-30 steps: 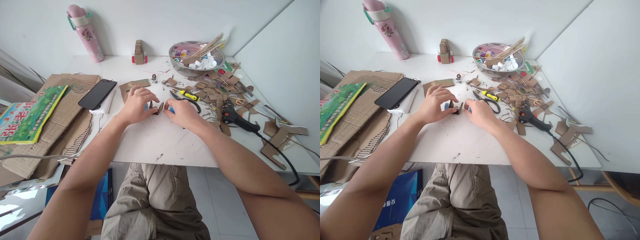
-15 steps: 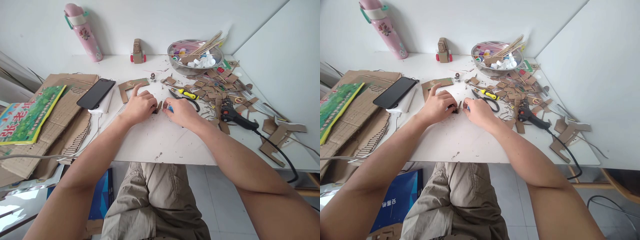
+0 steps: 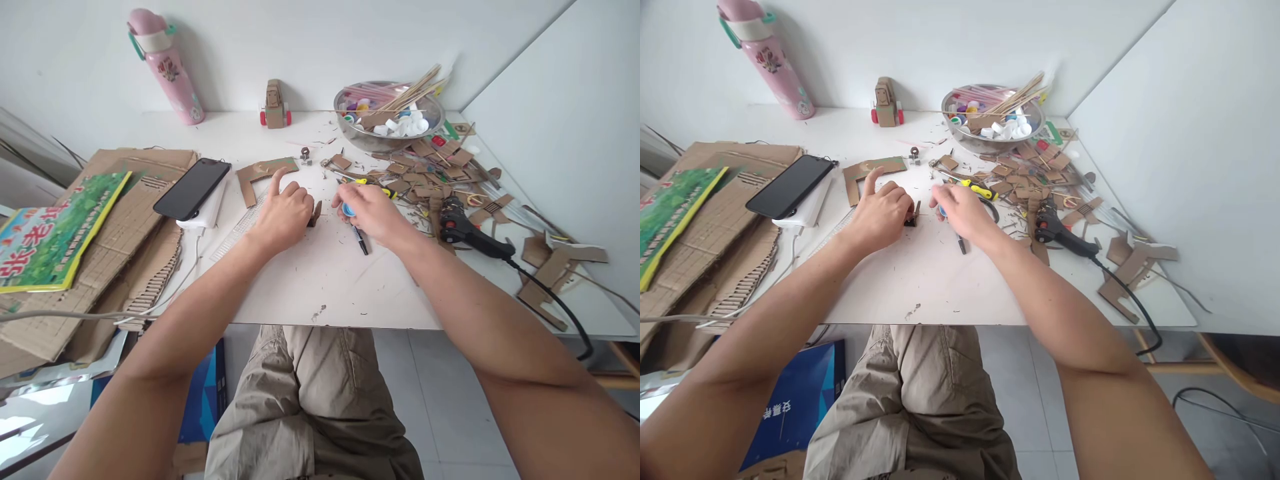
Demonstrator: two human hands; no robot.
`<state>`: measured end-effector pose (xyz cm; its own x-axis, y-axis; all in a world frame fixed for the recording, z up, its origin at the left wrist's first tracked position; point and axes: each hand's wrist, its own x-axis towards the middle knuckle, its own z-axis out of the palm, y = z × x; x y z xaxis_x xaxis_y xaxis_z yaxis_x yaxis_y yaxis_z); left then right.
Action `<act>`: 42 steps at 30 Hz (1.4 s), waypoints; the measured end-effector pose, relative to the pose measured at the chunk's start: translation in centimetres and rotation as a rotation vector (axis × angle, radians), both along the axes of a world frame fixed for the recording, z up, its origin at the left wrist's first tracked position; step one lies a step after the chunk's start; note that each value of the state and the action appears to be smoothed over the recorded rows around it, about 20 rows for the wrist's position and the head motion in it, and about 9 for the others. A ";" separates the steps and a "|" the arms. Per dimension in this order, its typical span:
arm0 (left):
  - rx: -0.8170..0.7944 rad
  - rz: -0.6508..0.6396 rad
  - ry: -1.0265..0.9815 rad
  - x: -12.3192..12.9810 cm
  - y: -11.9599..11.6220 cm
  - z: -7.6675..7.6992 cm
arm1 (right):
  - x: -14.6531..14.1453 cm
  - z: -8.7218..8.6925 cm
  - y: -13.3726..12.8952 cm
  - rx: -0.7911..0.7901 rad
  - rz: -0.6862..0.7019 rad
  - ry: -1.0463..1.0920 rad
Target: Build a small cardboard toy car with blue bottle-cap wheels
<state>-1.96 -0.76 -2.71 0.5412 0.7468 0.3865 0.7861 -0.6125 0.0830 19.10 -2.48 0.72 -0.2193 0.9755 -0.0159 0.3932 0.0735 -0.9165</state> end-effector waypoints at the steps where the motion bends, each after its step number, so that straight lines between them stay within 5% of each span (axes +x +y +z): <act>1: 0.014 0.002 -0.005 -0.2 0.0 -0.1 | 0.2 0.0 0.2 -0.084 0.005 0.127; 4: 0.038 0.017 -0.019 -1.0 -0.2 0.4 | 0.4 0.2 0.5 -0.254 0.023 0.367; 10: 0.040 0.091 0.015 -1.8 -1.6 2.9 | 0.4 0.6 0.4 -0.271 0.080 0.526; 18: -0.001 0.015 -0.101 -2.1 -1.7 2.9 | 0.3 -1.0 0.2 0.015 0.083 0.410; 25: -0.054 0.022 -0.152 -2.4 -2.0 3.3 | -0.3 -0.5 -0.8 0.205 0.064 0.257; 42: -0.015 -0.008 -0.198 -1.9 -1.9 2.6 | -0.5 -0.3 -1.1 0.272 0.028 0.244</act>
